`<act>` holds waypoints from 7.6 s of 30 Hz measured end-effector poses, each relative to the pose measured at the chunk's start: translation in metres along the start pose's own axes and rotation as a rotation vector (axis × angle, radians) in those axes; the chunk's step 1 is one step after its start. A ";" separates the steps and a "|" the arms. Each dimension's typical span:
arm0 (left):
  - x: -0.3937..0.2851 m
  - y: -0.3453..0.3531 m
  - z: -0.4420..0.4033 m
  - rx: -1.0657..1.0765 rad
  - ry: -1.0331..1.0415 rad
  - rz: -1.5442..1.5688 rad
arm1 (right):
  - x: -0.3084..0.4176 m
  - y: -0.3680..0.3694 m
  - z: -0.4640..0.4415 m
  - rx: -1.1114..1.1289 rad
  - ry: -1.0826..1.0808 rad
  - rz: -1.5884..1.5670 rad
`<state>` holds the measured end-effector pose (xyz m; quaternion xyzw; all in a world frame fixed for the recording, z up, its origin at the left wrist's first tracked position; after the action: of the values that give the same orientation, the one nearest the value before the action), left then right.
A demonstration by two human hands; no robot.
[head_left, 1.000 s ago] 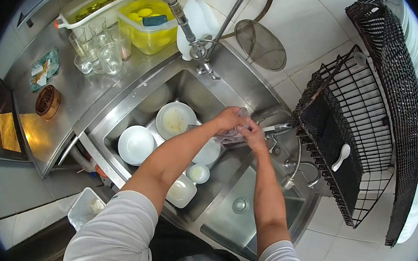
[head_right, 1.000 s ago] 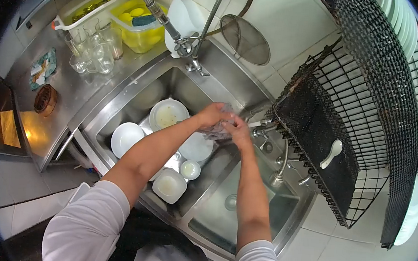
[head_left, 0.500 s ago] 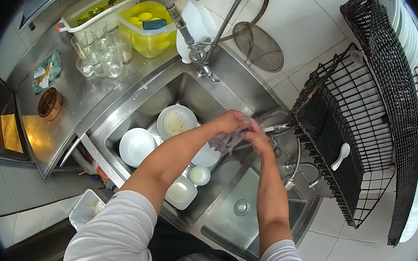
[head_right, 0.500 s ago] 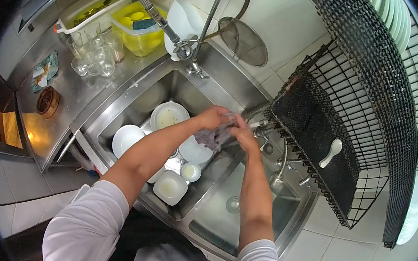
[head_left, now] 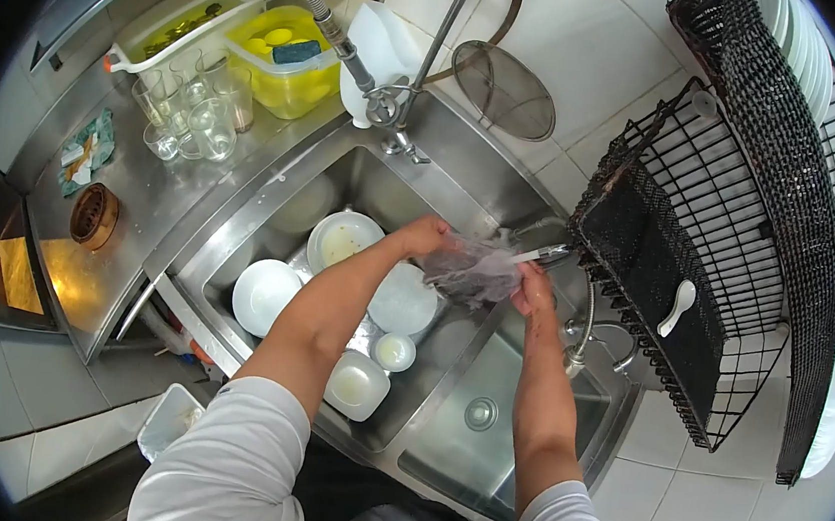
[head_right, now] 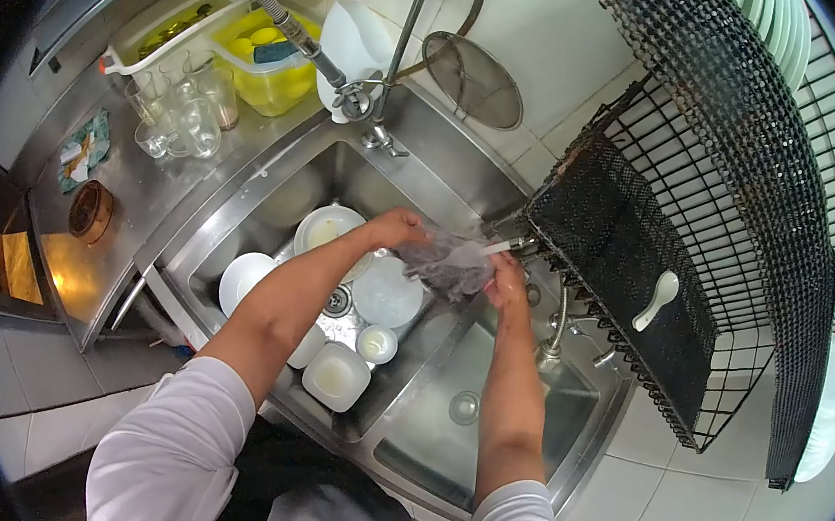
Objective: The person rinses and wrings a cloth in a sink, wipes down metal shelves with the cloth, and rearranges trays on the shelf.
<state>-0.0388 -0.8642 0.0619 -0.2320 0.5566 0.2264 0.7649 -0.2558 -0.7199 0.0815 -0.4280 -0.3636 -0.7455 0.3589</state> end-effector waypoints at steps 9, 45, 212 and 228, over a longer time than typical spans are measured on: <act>0.027 0.101 -0.056 -0.173 -0.009 0.856 | 0.000 0.043 0.015 0.290 -0.094 -0.089; -0.013 0.052 0.057 -0.386 -0.379 0.931 | -0.056 0.150 0.042 0.009 -0.063 -0.046; -0.027 0.098 0.019 0.083 -0.196 0.885 | -0.024 0.038 0.025 -0.100 -0.239 -0.142; 0.019 0.037 0.008 -0.156 0.197 -0.166 | 0.001 0.042 0.012 0.009 -0.081 -0.132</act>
<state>-0.0497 -0.8288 0.0417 -0.3571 0.5885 0.1811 0.7024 -0.2161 -0.7294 0.0967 -0.4313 -0.4085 -0.7481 0.2958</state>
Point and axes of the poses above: each hand's wrist, its own z-axis away from the middle knuckle, its own y-axis out of the palm, x = y × z, the point moved 2 cm from there along -z, towards the middle knuckle, and after that the axes turned 3 degrees about -y, right-handed, at the moved point
